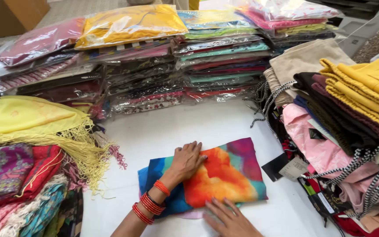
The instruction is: The person folds a colorful tie-dye scarf, a small patterned cloth, and a purple patterned scarf on a white table. The person unfolds each item to display its pattern before folding it neatly and placing it on a stack.
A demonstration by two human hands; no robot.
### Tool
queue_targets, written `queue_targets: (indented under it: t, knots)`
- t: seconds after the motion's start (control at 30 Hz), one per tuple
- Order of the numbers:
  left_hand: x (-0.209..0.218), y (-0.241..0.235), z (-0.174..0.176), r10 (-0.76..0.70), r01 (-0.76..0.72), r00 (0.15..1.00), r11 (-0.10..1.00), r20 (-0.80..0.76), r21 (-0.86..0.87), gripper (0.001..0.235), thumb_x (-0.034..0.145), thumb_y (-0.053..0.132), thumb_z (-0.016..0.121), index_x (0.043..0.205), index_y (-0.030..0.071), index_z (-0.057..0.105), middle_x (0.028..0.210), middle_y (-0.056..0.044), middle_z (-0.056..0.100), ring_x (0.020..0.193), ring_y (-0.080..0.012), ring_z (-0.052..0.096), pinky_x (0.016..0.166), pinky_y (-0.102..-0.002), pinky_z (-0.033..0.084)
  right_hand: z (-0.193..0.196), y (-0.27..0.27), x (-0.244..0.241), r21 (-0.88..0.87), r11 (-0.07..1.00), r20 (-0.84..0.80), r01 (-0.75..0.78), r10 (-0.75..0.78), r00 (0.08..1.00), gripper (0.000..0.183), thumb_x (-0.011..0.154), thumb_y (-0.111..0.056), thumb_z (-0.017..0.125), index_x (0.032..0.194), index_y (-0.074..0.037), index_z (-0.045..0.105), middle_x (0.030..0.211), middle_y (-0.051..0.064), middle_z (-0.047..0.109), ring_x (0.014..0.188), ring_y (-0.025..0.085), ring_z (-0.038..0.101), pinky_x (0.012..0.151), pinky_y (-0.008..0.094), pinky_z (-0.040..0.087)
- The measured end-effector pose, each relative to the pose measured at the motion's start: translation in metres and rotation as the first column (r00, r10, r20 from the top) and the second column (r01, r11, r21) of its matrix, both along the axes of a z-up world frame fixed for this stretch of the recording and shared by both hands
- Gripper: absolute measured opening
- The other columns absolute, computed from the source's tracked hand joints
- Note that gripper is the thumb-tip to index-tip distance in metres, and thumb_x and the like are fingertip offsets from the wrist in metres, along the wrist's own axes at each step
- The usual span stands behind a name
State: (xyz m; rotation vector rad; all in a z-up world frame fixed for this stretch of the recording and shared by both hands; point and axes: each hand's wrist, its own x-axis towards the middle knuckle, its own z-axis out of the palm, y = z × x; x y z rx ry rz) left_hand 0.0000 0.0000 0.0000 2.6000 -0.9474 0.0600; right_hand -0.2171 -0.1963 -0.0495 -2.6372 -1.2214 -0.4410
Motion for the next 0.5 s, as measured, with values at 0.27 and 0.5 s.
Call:
queue_targets:
  t: [0.27,0.5]
  knots:
    - [0.015,0.013,0.029,0.15,-0.132,0.973,0.985,-0.174,0.113,0.054,0.088,0.06,0.065,0.111,0.012,0.068,0.104,-0.013,0.073,0.097,-0.0337,0.069,0.083,-0.053,0.051,-0.009,0.002,-0.03,0.263,0.91,-0.116,0.32,-0.3,0.947,0.039,0.082,-0.032,0.081,0.117,-0.019,0.069,0.096,0.003,0.07,0.089,0.024,0.069,0.078,0.04,0.056]
    - [0.037,0.016,0.02,0.085,-0.056,0.91,0.995,-0.405,0.084,0.053,0.081,0.062,0.072,0.098,0.012,0.075,0.097,-0.015,0.075,0.095,-0.0342,0.07,0.078,-0.047,0.054,0.07,0.024,0.008,-0.019,0.917,-0.2,0.399,-0.394,0.897,0.056,0.093,-0.023,0.068,0.142,-0.001,0.053,0.086,0.011,0.067,0.069,0.027,0.07,0.055,0.041,0.056]
